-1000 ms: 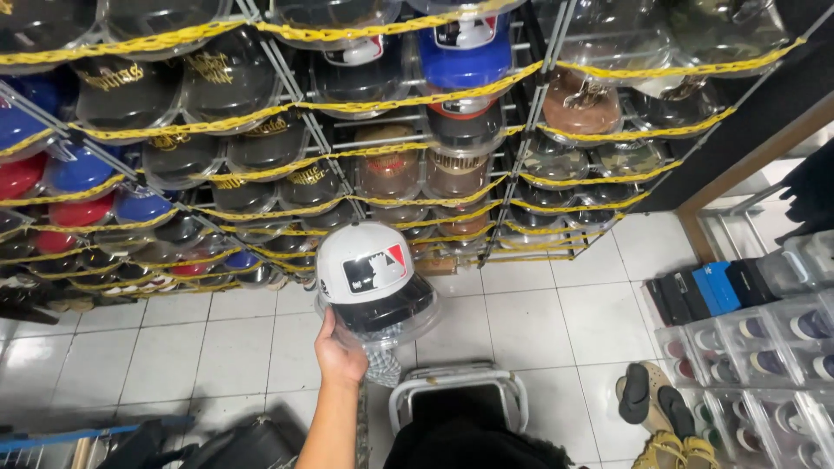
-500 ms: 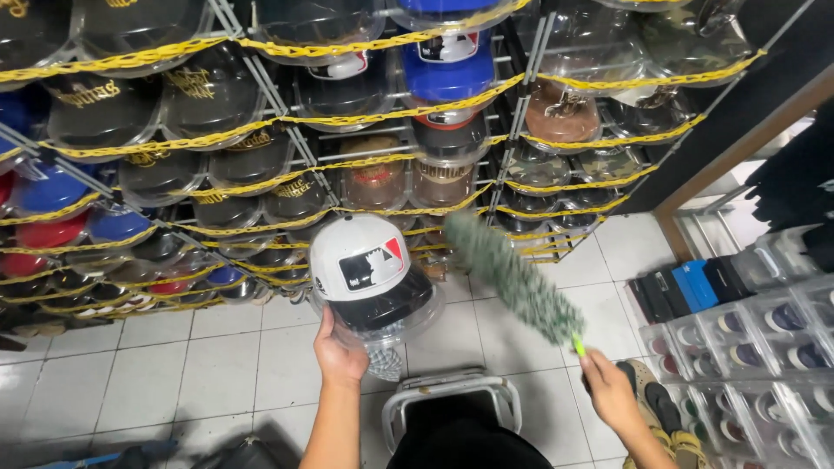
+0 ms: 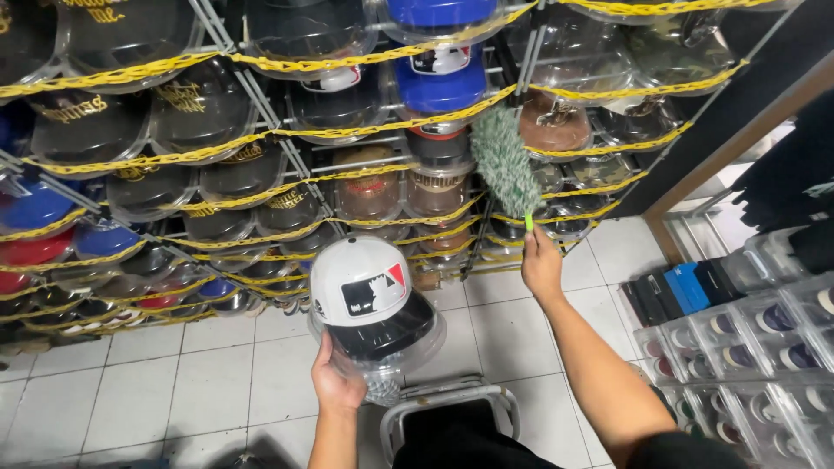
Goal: The person is cleaning baseball caps on a display rack by wiping them with a cloth and dusting the shelves.
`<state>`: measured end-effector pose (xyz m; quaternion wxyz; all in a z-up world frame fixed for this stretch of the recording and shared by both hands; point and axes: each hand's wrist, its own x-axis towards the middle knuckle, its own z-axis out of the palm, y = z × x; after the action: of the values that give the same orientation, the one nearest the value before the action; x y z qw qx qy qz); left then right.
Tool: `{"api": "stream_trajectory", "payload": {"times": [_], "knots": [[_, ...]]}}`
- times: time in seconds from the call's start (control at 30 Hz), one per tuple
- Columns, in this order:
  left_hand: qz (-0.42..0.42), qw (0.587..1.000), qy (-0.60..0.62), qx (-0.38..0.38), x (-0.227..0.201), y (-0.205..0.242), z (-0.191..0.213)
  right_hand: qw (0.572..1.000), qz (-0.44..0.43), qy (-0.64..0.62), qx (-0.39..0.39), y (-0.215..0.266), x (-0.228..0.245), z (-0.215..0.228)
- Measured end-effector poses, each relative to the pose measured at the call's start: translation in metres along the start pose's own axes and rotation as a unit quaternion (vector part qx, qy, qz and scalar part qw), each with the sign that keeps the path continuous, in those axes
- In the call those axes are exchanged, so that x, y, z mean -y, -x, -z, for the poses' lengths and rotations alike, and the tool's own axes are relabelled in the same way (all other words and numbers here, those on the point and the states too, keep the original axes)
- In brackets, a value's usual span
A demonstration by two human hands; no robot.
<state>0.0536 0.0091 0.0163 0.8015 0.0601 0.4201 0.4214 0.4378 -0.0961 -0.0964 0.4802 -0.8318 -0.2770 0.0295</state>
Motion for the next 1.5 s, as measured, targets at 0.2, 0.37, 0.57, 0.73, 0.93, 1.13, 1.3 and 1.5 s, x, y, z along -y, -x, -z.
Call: {"api": "stream_trajectory", "payload": {"times": [0.2, 0.37, 0.57, 0.73, 0.93, 1.13, 1.3, 1.5], "knots": [[-0.002, 0.998, -0.006, -0.061, -0.011, 0.026, 0.005, 0.998, -0.055, 0.014, 0.027, -0.103, -0.024, -0.068], [-0.015, 0.996, 0.007, -0.092, -0.011, 0.028, 0.033, 0.976, -0.131, 0.136, 0.111, -0.177, -0.077, -0.144], [-0.036, 0.992, 0.022, -0.121, -0.013, 0.029, 0.053, 0.955, -0.202, 0.187, 0.113, -0.203, -0.038, -0.146], [-0.044, 0.993, 0.012, -0.107, -0.011, 0.034, 0.049, 0.925, -0.34, -0.026, 0.169, -0.177, 0.027, -0.106], [-0.027, 0.995, 0.066, -0.064, 0.001, 0.022, 0.035, 0.937, -0.282, -0.089, 0.187, -0.159, 0.001, -0.085], [-0.001, 0.998, 0.055, 0.009, 0.017, 0.003, 0.024, 0.944, -0.247, -0.202, 0.084, -0.119, 0.014, -0.059], [0.049, 0.995, 0.043, 0.07, 0.024, -0.009, 0.006, 0.908, -0.329, -0.149, 0.211, -0.006, 0.095, -0.016], [0.091, 0.982, 0.04, 0.164, 0.035, -0.068, 0.028, 0.704, -0.42, -0.401, 0.408, 0.1, 0.095, -0.014]]}}
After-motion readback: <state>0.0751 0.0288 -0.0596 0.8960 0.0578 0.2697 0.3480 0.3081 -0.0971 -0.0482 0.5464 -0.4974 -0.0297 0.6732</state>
